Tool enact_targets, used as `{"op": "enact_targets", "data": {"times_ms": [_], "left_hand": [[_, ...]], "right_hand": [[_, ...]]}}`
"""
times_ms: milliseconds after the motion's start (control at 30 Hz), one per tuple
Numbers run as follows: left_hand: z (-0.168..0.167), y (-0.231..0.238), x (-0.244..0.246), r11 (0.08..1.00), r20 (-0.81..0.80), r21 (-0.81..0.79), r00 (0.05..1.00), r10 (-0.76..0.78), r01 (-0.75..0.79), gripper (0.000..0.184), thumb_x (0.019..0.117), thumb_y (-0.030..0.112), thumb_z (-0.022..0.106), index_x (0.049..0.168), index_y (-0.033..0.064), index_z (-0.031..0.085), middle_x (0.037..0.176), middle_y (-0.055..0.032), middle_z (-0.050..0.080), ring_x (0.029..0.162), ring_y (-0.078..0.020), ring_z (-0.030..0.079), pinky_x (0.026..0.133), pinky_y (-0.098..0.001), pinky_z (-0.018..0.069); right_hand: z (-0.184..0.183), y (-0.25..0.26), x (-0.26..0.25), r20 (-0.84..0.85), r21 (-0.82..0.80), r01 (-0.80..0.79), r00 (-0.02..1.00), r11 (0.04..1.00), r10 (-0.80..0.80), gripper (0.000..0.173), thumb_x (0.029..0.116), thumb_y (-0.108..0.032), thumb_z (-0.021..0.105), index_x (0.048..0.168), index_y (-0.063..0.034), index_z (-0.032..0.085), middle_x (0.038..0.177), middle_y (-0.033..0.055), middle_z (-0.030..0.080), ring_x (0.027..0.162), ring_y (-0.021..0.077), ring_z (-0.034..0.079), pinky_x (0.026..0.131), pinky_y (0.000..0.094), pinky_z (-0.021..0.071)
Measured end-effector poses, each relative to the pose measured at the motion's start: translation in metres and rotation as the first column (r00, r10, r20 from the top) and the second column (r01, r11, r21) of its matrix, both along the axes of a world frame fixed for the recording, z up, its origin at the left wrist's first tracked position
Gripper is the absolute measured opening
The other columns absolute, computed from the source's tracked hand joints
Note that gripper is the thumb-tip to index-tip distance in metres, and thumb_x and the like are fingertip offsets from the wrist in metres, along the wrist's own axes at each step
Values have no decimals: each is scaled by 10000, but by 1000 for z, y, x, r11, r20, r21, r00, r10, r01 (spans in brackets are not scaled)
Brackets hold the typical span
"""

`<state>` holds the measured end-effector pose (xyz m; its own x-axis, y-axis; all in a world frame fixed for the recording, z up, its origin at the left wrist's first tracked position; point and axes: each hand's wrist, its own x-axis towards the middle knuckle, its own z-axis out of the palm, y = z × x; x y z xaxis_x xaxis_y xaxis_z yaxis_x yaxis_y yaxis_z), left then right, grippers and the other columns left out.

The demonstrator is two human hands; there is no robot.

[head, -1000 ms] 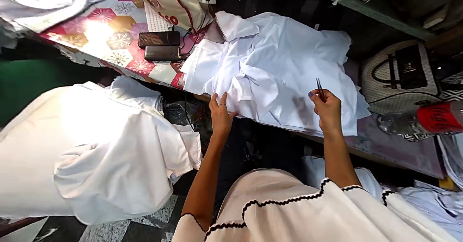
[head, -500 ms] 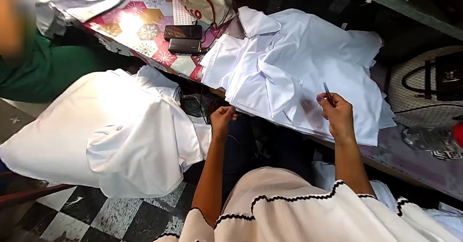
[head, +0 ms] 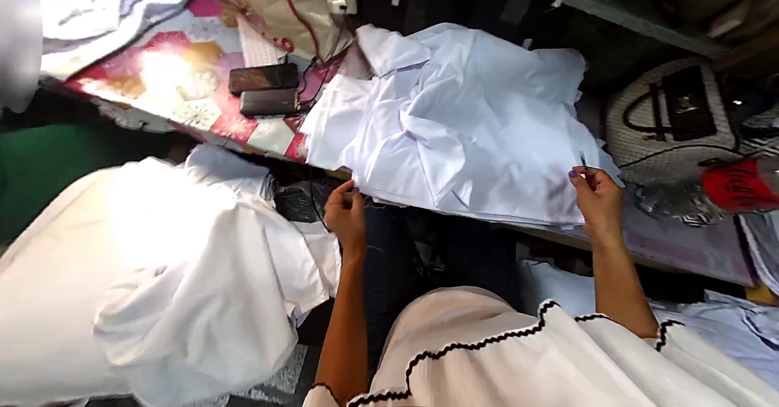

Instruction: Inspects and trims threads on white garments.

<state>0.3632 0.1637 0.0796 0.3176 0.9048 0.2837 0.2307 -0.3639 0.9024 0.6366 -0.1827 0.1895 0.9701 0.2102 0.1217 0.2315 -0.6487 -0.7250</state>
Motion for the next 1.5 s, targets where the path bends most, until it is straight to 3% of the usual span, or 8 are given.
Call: {"op": "enact_targets", "data": {"times_ms": [167, 367, 533, 767, 933, 1067, 1267, 1500], "left_hand": [[46, -12, 33, 901, -57, 413, 991, -121, 134, 311, 917, 64, 642, 1179, -101, 673, 1202, -297, 656, 1202, -453, 594, 1062, -549, 449], [77, -18, 163, 503, -455, 310, 591, -667, 807, 689, 810, -60, 652, 1480, 19, 511, 1547, -166, 490, 1478, -383, 387, 1179, -664, 270], [68, 4, 183, 484, -581, 105, 448, -679, 869, 527, 881, -31, 636, 1401, 51, 611, 1270, -217, 684, 1201, -422, 627, 1046, -697, 369], [96, 38, 41, 994, -126, 78, 990, -60, 70, 332, 979, 6, 468, 1221, -199, 565, 1171, -325, 632, 1060, -278, 620, 937, -363, 487], [92, -73, 76, 542, -465, 338, 637, -614, 769, 281, 930, 178, 700, 1117, -31, 719, 1185, -231, 688, 1194, -394, 624, 1066, -568, 457], [44, -86, 110, 218, -722, 284, 358, -592, 934, 283, 903, 174, 682, 1135, 17, 719, 1210, -238, 665, 1161, -445, 621, 965, -623, 467], [66, -68, 127, 160, -743, 67, 157, -651, 985, 401, 964, 337, 681, 1206, 18, 705, 1258, -203, 669, 1227, -407, 596, 1017, -589, 447], [87, -95, 146, 351, -555, 188, 395, -732, 917, 449, 963, 370, 678, 1163, -31, 712, 1138, -209, 716, 1070, -371, 694, 932, -555, 546]], "right_hand": [[-12, -81, 30, 15, -353, 286, 954, 891, -300, 445, 1053, -217, 508, 1358, 103, 556, 1270, 370, 603, 1218, 516, 577, 1038, 663, 417], [-51, -124, 58, -40, -462, 409, 877, 787, -479, 422, 1035, -130, 534, 1365, 133, 543, 1479, 386, 430, 1373, 521, 454, 1108, 635, 390], [-60, -136, 65, -20, -462, 353, 913, 813, -408, 426, 1056, -173, 504, 1383, 94, 563, 1467, 379, 457, 1397, 524, 426, 1134, 639, 349], [-17, -83, 2, 135, -69, -154, 977, 986, 163, 294, 945, -93, 707, 1206, 42, 713, 1262, 269, 651, 1212, 408, 615, 1034, 571, 491], [-50, -24, -3, 171, -257, -601, 742, 756, 648, 231, 890, -230, 787, 1090, -116, 796, 1172, 108, 729, 1160, 320, 654, 1044, 617, 425], [-44, -23, 2, 59, -384, -656, 685, 650, 726, 405, 850, -349, 820, 1146, -82, 744, 1219, 113, 718, 1179, 307, 652, 1050, 603, 415], [-39, -29, 10, 23, -252, -718, 666, 649, 746, 120, 969, -54, 644, 1005, 3, 743, 1102, 149, 736, 1071, 324, 692, 1012, 563, 473], [27, -10, 21, 232, -104, -552, 796, 828, 559, 25, 892, -29, 731, 907, -29, 751, 932, 115, 676, 808, 237, 649, 745, 460, 560]]}}
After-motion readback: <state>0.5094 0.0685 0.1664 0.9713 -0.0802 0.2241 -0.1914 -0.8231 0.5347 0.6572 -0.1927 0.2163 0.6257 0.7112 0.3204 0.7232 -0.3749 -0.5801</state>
